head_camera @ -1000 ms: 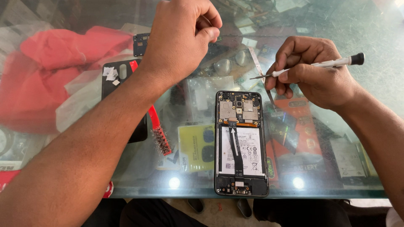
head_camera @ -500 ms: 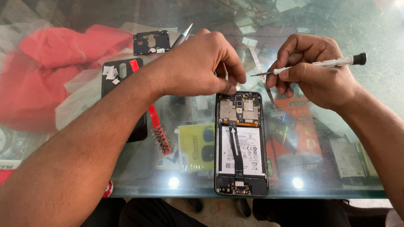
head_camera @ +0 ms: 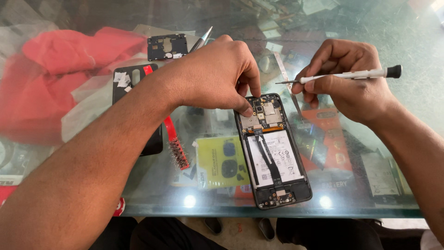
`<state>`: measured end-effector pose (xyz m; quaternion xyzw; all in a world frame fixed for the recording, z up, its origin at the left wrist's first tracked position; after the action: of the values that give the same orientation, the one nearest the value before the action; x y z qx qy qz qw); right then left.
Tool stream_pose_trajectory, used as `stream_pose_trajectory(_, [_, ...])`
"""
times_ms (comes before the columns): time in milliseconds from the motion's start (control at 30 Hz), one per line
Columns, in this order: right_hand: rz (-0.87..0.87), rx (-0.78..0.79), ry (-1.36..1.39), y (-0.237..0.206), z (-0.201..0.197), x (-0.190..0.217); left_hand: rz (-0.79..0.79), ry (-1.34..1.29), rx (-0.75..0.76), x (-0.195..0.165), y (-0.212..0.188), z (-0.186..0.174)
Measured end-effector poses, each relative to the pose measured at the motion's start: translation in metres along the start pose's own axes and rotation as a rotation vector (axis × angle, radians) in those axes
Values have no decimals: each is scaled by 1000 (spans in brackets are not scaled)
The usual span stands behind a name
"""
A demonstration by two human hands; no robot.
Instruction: The person repairs a disassembled smartphone on a glass work table. They hold the phone chassis, use a small screwdriver to pry and unscrew internal components, detach the battery, and lift out the mid-frame and other internal parts by hand.
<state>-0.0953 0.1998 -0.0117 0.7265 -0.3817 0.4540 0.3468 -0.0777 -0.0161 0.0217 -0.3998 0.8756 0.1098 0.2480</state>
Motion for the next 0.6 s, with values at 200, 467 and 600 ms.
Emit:
stream_pose_trajectory(200, [-78, -46, -134, -16, 13, 16, 24, -20, -16, 4, 0, -2])
stream_pose_trajectory(467, [-117, 3, -263, -23, 23, 21, -10, -43, -8, 7, 2, 0])
stream_pose_trajectory(600, [-202, 29, -303, -26, 27, 26, 0, -17, -8, 7, 2, 0])
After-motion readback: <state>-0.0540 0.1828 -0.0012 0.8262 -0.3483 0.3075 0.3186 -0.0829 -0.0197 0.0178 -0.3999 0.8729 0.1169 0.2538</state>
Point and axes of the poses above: each hand's wrist, its own y-axis towards the middle knuckle, its own z-axis out of the palm, x = y × z, the point moved 6 cm from there along y, towards the middle knuckle, and after that the axes turned 3 degrees about z, right-handed, at the moved point
